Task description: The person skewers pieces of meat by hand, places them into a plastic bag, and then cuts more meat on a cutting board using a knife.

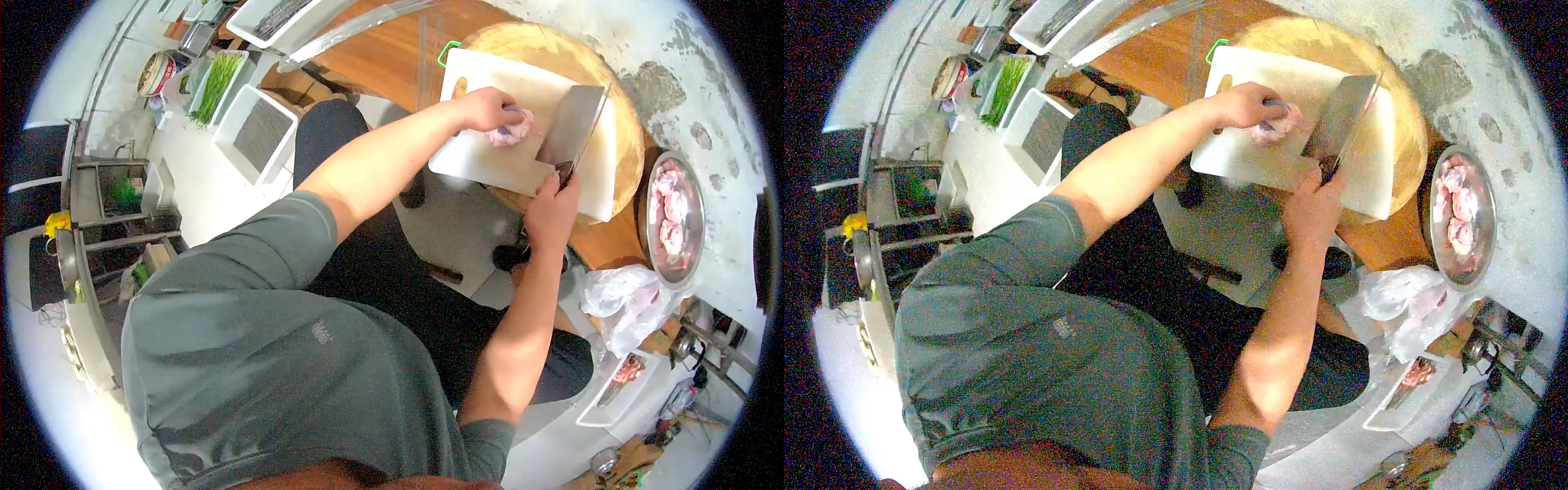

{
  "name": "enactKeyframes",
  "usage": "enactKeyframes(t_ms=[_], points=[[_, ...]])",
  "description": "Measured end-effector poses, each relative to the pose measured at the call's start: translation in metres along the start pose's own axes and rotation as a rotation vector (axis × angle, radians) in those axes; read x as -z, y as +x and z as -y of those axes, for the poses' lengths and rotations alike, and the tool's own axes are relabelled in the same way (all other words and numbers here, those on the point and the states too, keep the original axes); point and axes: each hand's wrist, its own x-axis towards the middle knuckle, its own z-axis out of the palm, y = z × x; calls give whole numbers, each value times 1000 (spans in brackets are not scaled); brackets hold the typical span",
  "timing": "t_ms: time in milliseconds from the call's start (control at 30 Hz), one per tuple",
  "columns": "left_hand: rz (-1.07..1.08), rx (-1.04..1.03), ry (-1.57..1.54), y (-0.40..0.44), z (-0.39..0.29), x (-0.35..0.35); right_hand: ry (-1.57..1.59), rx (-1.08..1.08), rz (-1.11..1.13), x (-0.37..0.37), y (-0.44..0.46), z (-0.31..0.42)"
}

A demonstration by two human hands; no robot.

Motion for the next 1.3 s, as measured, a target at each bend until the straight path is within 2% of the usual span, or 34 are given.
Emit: enactKeyframes(t_ms=[267,433,700,933,1100,1200,1300], points=[[28,36,1,-7,-15,4,26,108,-26,-2,-36,-4],[-19,10,35,-4,-12,-4,41,-79,72,6,-63,23],[-78,-4,94,-3,-14,-10,33,-74,58,3,-79,23],[-81,-25,11,11,6,-20,-4,-75,-18,-11,-81,6],[-93,-9,-64,10,6,-23,-17,-39,9,-11,-82,6],[-70,-6,-24,13,4,-22,-13,-48,12,-10,-84,9],[-135,-115,123,18,10,-24,-29,-76,4,-10,-89,16]])
